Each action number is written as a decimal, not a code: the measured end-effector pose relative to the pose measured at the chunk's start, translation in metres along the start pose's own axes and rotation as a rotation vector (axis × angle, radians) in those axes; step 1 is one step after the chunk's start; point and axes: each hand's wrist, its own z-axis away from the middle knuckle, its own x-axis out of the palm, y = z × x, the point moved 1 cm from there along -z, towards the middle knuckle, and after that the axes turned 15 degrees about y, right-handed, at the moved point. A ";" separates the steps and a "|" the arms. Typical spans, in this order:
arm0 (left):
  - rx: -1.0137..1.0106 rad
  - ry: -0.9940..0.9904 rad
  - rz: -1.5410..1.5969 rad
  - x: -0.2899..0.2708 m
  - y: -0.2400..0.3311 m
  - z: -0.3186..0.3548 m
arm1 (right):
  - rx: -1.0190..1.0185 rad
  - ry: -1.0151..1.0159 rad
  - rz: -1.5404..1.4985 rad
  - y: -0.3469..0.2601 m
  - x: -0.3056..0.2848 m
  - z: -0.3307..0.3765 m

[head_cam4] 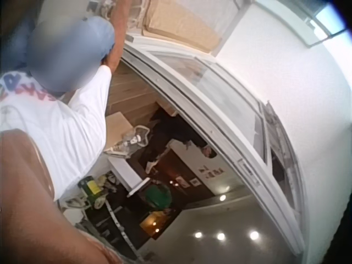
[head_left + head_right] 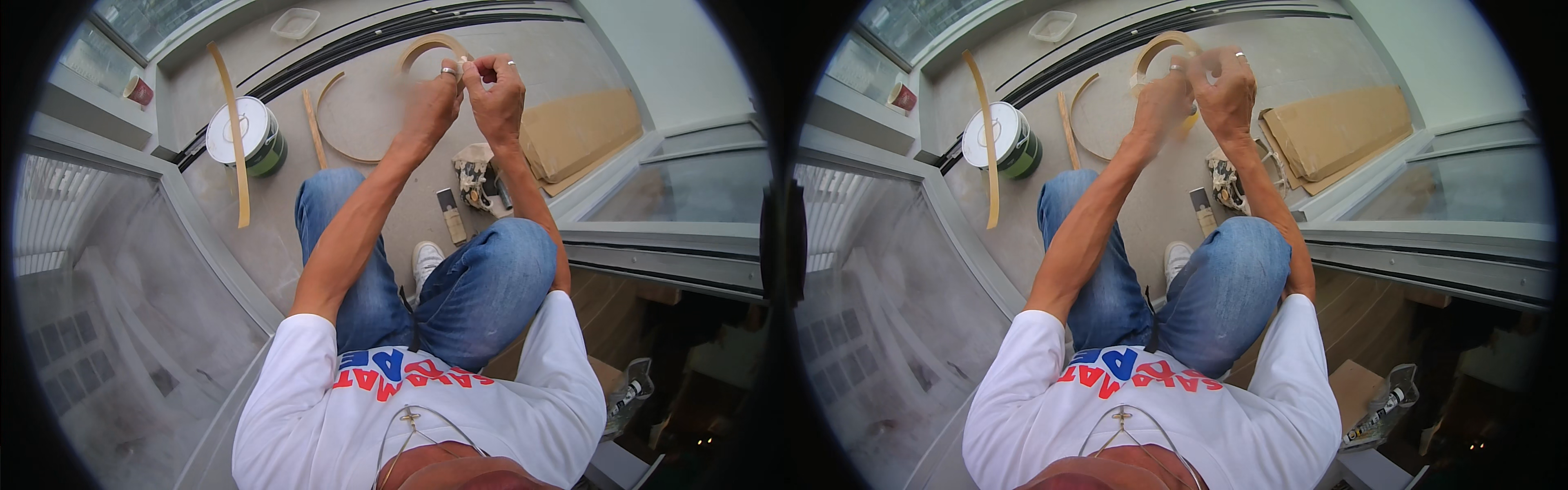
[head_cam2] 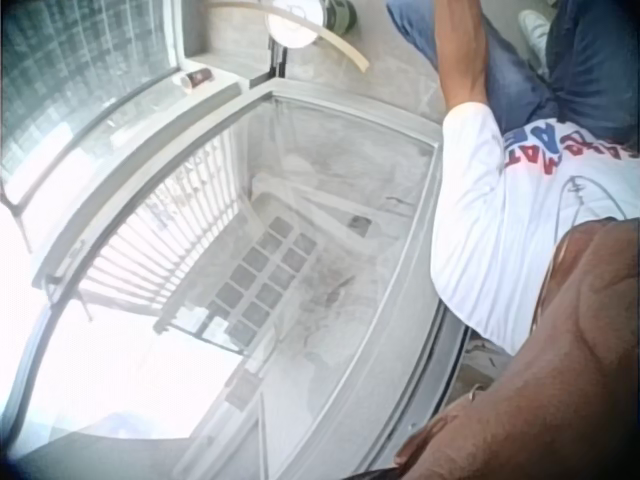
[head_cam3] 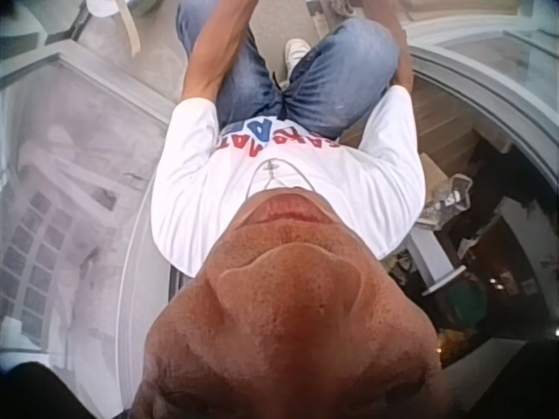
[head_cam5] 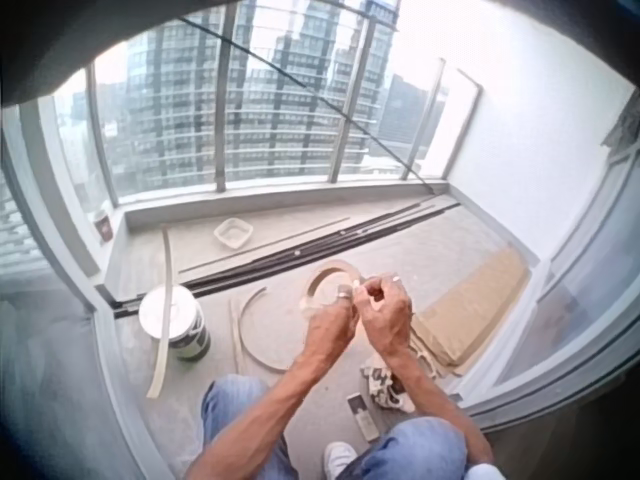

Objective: The person sits on the floor and assembles curved wooden pieces by applying adhesive tape to their edges. They use scissors to cut the tape and press the pieces together, handling several curved components and a roll of tape.

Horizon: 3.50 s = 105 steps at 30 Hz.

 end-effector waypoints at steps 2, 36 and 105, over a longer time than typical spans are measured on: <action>-0.021 -0.052 -0.016 -0.001 0.006 -0.001 | -0.027 -0.012 0.049 0.001 -0.005 -0.001; -0.461 -0.433 0.304 -0.053 -0.033 -0.002 | 0.089 -0.155 -0.302 0.067 0.001 -0.077; 0.516 0.014 -0.711 -0.233 0.003 -0.026 | -0.382 -0.514 -0.691 -0.048 0.078 -0.056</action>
